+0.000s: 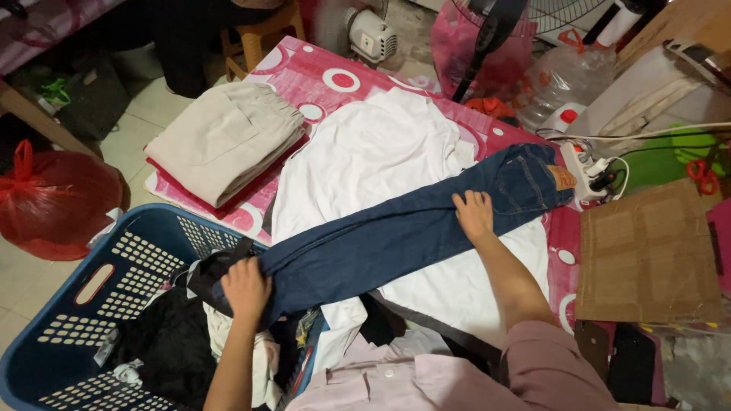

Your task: The person folds a pair of blue jeans on a table covered with a white cloth. They smooth out the fabric, fold the legs together, and then fold the pants into a compact rectangular shape.

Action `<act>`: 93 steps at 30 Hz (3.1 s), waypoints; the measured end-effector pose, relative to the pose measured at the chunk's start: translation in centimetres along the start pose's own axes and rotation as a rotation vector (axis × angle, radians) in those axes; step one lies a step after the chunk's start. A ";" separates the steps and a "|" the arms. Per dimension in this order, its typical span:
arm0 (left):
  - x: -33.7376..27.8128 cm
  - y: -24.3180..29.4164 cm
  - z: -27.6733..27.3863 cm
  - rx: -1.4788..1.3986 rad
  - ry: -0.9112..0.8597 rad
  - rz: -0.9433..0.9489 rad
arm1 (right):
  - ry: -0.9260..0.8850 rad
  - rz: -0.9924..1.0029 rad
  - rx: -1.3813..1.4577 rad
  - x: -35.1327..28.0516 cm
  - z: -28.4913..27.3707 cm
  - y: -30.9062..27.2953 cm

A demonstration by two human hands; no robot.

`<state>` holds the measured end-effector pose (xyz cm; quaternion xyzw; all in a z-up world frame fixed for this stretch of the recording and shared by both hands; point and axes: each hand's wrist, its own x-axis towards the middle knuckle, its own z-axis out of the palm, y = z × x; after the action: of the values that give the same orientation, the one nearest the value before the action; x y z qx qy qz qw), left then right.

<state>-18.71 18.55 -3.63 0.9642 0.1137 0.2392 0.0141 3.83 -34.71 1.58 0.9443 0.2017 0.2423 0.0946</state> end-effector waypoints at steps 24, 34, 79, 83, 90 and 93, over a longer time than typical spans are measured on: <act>-0.1 -1.1 3.8 -0.378 -0.069 0.165 | 0.018 -0.018 0.179 0.4 0.7 1.1; 4.0 -7.5 7.9 -0.402 -0.481 -0.019 | -0.108 -0.430 0.529 3.5 -4.9 -1.9; 19.6 36.3 2.5 -0.459 -0.392 0.518 | -0.109 -0.276 0.670 0.4 -10.5 -10.7; 16.5 29.2 0.5 -0.467 -0.448 0.408 | -0.116 -0.281 0.785 -1.2 -8.8 -11.0; 13.3 27.5 3.1 -0.599 -0.246 0.357 | -0.105 -0.275 0.977 -4.7 -10.3 -11.0; 13.1 27.6 2.8 -0.634 -0.232 0.325 | -0.384 -0.166 1.141 -9.2 -8.4 -7.5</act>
<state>-0.28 -5.31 2.20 0.9381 -0.1229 0.1507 0.2867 -10.24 -31.22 2.87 0.8538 0.3522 -0.0872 -0.3733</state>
